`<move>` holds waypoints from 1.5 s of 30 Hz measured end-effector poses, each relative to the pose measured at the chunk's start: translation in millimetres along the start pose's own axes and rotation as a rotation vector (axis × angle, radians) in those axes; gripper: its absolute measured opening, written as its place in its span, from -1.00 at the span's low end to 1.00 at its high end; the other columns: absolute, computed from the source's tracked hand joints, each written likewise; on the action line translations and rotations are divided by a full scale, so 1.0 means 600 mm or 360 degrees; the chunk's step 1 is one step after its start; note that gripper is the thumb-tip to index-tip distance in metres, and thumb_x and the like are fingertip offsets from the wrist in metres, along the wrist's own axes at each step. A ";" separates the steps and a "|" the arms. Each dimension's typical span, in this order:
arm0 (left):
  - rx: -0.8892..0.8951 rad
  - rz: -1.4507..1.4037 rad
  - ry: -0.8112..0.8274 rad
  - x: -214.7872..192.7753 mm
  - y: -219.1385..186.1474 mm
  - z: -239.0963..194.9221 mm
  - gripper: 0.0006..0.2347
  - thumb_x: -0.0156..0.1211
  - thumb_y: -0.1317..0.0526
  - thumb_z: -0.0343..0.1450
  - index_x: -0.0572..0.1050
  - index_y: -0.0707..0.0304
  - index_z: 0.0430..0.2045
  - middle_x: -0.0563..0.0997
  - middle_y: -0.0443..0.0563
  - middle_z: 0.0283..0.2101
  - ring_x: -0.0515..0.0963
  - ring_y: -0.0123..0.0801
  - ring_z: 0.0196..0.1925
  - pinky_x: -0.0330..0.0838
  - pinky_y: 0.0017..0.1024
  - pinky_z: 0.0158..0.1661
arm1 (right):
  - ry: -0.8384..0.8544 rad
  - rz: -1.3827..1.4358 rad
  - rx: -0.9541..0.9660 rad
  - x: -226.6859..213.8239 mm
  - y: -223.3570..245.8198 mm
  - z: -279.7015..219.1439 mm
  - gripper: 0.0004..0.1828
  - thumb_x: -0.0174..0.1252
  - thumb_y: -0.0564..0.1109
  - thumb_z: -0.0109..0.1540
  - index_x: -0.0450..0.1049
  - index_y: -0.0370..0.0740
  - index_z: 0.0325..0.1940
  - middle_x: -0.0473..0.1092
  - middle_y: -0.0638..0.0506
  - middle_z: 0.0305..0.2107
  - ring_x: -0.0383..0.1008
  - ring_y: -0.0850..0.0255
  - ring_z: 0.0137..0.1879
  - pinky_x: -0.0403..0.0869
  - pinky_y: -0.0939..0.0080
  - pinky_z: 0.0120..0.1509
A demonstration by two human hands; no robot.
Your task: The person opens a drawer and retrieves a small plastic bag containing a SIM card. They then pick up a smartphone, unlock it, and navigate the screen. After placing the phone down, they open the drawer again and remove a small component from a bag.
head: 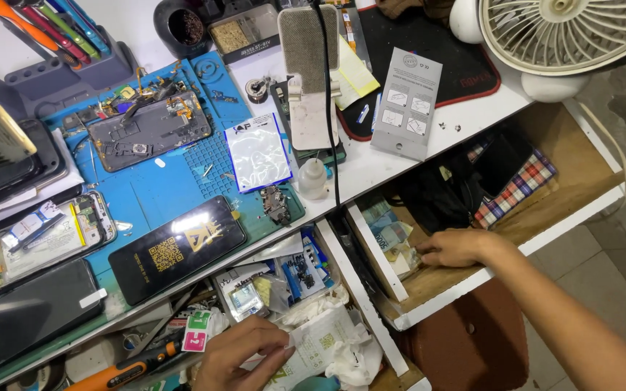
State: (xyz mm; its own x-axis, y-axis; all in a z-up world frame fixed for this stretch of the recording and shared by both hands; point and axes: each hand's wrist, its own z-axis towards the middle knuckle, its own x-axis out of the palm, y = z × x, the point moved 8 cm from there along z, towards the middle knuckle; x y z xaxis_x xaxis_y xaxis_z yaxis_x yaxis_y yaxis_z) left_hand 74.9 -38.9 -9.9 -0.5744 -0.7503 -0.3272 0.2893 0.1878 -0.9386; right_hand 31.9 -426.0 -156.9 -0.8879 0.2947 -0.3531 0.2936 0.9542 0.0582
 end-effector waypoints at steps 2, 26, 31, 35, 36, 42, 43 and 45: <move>0.0014 0.0022 -0.0001 -0.006 -0.003 -0.006 -0.94 0.42 0.34 0.28 0.70 0.21 -0.44 0.71 -0.04 -0.44 0.63 -0.47 -0.48 0.56 -0.54 -0.44 | -0.0141 0.0258 -0.0012 -0.022 0.010 -0.016 -0.48 -0.15 0.24 0.38 0.40 0.23 0.39 0.47 0.21 0.23 0.48 0.22 0.30 0.39 0.12 0.40; -0.0134 -0.0057 -0.0652 -0.223 -0.051 -0.161 -0.95 0.37 0.31 0.34 0.63 0.27 -0.53 0.63 -0.04 -0.51 0.52 -0.42 -0.48 0.39 -0.45 -0.43 | -0.3402 0.0033 -0.0920 -0.123 0.200 -0.242 -0.74 -0.03 -0.33 0.48 0.41 -0.63 0.16 0.36 -0.46 0.00 0.31 -0.38 0.16 0.26 -0.30 0.33; -0.0605 -0.0602 -0.0858 -0.223 0.033 -0.185 -0.93 0.39 0.27 0.35 0.66 0.27 -0.41 0.65 -0.07 -0.45 0.53 -0.50 -0.47 0.46 -0.53 -0.41 | -0.3033 0.0659 -0.1385 -0.087 0.401 -0.308 -0.80 -0.05 -0.35 0.45 0.33 -0.53 0.14 0.31 -0.34 0.00 0.32 -0.20 0.12 0.32 -0.13 0.23; -0.0563 -0.0810 -0.0800 -0.219 0.034 -0.171 -0.92 0.39 0.30 0.36 0.64 0.29 -0.37 0.64 -0.06 -0.42 0.57 -0.50 -0.41 0.52 -0.57 -0.35 | -0.1143 0.1418 -0.1192 -0.046 0.584 -0.243 -0.64 0.02 0.07 0.27 0.56 -0.06 0.04 0.59 -0.04 -0.05 0.61 0.08 0.09 0.57 -0.02 0.24; -0.0560 -0.0799 -0.0798 -0.220 0.032 -0.172 -0.92 0.39 0.30 0.36 0.64 0.29 -0.37 0.64 -0.06 -0.42 0.57 -0.50 -0.41 0.52 -0.57 -0.35 | -0.1146 0.1425 -0.1201 -0.041 0.600 -0.240 -0.64 0.02 0.07 0.27 0.56 -0.06 0.04 0.59 -0.04 -0.05 0.61 0.08 0.09 0.57 -0.02 0.24; -0.0558 -0.0747 -0.0675 -0.224 0.019 -0.176 -0.88 0.35 0.24 0.37 0.64 0.28 -0.34 0.68 -0.04 -0.37 0.66 -0.45 -0.32 0.62 -0.49 -0.24 | -0.0362 0.1463 -0.1580 0.030 0.699 -0.223 -0.61 0.17 0.14 0.18 0.64 -0.19 -0.15 0.54 0.02 -0.35 0.46 0.20 -0.24 0.43 0.16 -0.11; -0.0591 -0.0714 -0.0673 -0.223 0.021 -0.177 -0.88 0.36 0.23 0.37 0.64 0.29 -0.35 0.68 -0.03 -0.40 0.66 -0.47 -0.36 0.61 -0.52 -0.28 | -0.0333 0.1543 -0.1570 0.032 0.696 -0.218 -0.66 0.22 0.08 0.17 0.64 -0.22 -0.19 0.55 0.01 -0.35 0.48 0.19 -0.23 0.45 0.16 -0.10; -0.0627 -0.0677 -0.0654 -0.220 0.024 -0.173 -0.87 0.37 0.22 0.36 0.64 0.29 -0.36 0.68 -0.02 -0.42 0.65 -0.49 -0.40 0.60 -0.55 -0.31 | -0.0310 0.1639 -0.1557 0.036 0.686 -0.207 -0.72 0.27 0.02 0.17 0.64 -0.24 -0.22 0.55 0.00 -0.34 0.50 0.19 -0.22 0.48 0.17 -0.10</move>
State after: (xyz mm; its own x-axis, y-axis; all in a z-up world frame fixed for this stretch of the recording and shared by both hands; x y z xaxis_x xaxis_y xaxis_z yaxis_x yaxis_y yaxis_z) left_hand 75.2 128.6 8.5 -0.2181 -0.9733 0.0711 -0.2389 -0.0173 -0.9709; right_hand 89.5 -20.3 -24.3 -0.3479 0.9291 0.1254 0.3366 -0.0011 0.9416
